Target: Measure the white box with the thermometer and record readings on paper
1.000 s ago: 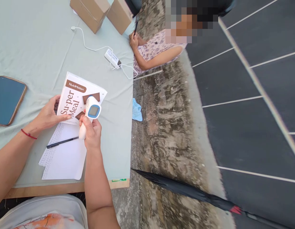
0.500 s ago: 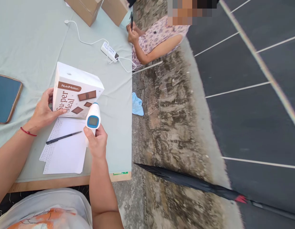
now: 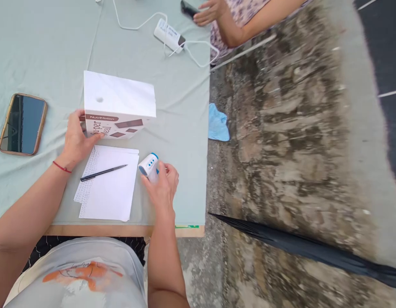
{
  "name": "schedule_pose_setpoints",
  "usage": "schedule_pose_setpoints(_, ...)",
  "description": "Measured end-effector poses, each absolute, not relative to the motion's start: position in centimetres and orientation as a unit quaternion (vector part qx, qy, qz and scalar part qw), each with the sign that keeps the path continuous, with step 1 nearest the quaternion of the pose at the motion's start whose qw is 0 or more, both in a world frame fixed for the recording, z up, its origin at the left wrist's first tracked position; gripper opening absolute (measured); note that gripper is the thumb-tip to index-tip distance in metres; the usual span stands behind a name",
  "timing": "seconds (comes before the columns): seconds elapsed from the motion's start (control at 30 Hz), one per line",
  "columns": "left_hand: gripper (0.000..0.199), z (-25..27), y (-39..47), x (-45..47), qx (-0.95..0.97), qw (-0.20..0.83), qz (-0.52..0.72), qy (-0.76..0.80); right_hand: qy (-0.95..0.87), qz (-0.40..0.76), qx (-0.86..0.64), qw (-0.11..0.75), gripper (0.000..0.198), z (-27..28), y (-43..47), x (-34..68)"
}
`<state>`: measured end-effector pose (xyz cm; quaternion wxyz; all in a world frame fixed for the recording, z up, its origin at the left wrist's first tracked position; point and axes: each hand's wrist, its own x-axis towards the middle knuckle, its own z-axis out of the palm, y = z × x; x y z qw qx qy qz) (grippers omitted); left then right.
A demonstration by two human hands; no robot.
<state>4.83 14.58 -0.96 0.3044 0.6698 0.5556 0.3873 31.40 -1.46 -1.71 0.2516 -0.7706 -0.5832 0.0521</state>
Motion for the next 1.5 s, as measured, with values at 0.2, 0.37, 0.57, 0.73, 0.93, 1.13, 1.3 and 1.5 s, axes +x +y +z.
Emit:
schedule_pose_setpoints(0.2, 0.042, 2.7, 14.3, 3.5, 0.621, 0.346, 0.2, 0.674, -0.761, 0.072, -0.608, 0.214, 0.03, -1.4, 0.3, 25.6)
schedule_pose_setpoints(0.37, 0.038, 3.5, 14.5, 1.8, 0.672, 0.484, 0.148, 0.541, -0.802, 0.072, -0.566, 0.176, 0.02, -1.6, 1.1, 25.6)
schedule_pose_setpoints(0.57, 0.026, 3.2, 14.4, 2.5, 0.764, 0.399, 0.088, 0.499, -0.665, 0.156, -0.579, 0.446, 0.005, -0.5, 0.7, 26.4)
schedule_pose_setpoints(0.73, 0.015, 3.5, 14.1, 3.9, 0.776, 0.317, -0.009, 0.545, -0.479, 0.351, -0.562, 0.576, 0.017, 0.6, 3.1, 22.7)
schedule_pose_setpoints(0.93, 0.017, 3.7, 14.0, 3.8, 0.781, 0.317, -0.005, 0.538, -0.449, 0.413, -0.609, 0.506, 0.017, -1.1, 5.7, 19.7)
schedule_pose_setpoints(1.13, 0.018, 3.6, 14.0, 4.0, 0.789, 0.306, -0.015, 0.532, -0.491, 0.263, -0.668, 0.494, 0.016, -3.5, 4.2, 18.8)
schedule_pose_setpoints(1.3, 0.016, 3.8, 13.9, 4.0, 0.779, 0.327, -0.016, 0.534, -0.525, 0.251, -0.638, 0.504, 0.016, -3.3, 4.1, 19.2)
schedule_pose_setpoints(1.5, 0.014, 4.0, 13.9, 4.1, 0.772, 0.336, -0.025, 0.539, -0.531, 0.257, -0.644, 0.486, 0.018, -3.2, 4.1, 19.1)
